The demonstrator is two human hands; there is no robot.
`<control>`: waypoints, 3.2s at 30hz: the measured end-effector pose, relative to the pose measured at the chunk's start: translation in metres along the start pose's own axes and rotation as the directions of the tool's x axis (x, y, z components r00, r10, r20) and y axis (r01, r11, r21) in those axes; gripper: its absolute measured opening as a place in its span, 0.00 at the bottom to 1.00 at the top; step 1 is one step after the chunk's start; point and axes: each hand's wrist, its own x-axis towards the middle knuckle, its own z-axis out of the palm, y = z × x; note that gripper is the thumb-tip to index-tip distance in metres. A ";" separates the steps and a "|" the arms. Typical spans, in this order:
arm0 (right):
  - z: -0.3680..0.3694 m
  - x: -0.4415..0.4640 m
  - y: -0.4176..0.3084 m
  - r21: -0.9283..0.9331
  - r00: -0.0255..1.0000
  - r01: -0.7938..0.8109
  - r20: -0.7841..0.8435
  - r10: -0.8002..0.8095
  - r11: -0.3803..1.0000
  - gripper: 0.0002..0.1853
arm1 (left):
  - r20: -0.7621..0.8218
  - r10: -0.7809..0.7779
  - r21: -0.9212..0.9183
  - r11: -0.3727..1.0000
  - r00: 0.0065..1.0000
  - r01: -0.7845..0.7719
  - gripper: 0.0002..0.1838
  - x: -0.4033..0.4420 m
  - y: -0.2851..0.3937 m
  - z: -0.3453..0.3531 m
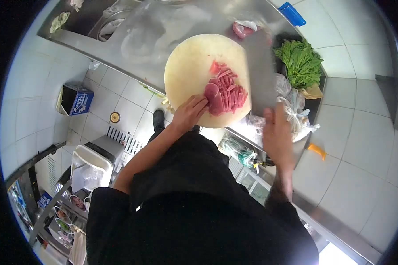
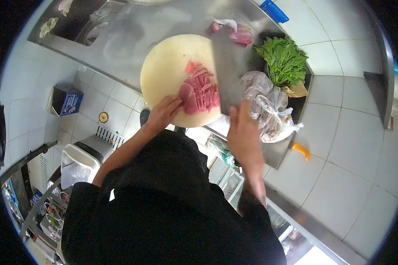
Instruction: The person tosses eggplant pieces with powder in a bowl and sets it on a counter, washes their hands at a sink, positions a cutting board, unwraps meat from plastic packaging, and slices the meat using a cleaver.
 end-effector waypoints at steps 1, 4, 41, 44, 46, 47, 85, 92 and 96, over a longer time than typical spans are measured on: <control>0.005 -0.002 -0.003 0.002 1.000 -0.001 0.008 0.001 1.000 0.11 | -0.023 0.009 -0.010 1.000 1.000 -0.010 0.13 0.001 0.001 -0.001; 0.074 -0.002 0.039 0.068 0.972 -0.059 -0.223 0.072 0.996 0.11 | -0.004 0.010 -0.026 1.000 1.000 -0.010 0.13 0.000 -0.002 0.001; 0.077 0.029 0.023 0.062 0.993 0.076 0.091 -0.081 0.995 0.12 | -0.033 0.025 0.006 1.000 0.999 -0.025 0.10 0.001 -0.001 0.003; 0.018 -0.001 -0.023 0.063 0.988 0.024 -0.154 -0.014 0.998 0.13 | -0.003 0.010 -0.031 0.999 1.000 -0.010 0.10 0.000 -0.002 0.002; 0.027 -0.019 -0.027 0.177 0.959 -0.018 -0.277 0.067 0.984 0.14 | -0.006 0.022 -0.040 0.999 1.000 -0.022 0.10 -0.001 -0.003 0.001; 0.033 -0.024 -0.027 0.293 0.903 -0.041 -0.398 0.161 0.955 0.14 | -0.013 0.048 -0.047 0.998 0.999 -0.049 0.10 0.000 -0.004 0.001; 0.079 0.026 0.021 0.017 0.996 0.065 0.054 -0.065 0.998 0.15 | 0.010 0.059 0.025 0.998 0.998 -0.060 0.13 -0.010 -0.007 0.009; 0.067 -0.014 -0.008 0.171 0.961 -0.229 -0.118 0.251 0.958 0.17 | -0.010 0.057 0.011 0.998 0.998 -0.057 0.12 -0.003 -0.004 0.002; 0.137 0.005 0.054 -0.071 0.991 -0.002 0.133 0.011 0.997 0.16 | -0.023 0.071 0.086 0.994 0.997 -0.068 0.11 -0.008 -0.013 0.013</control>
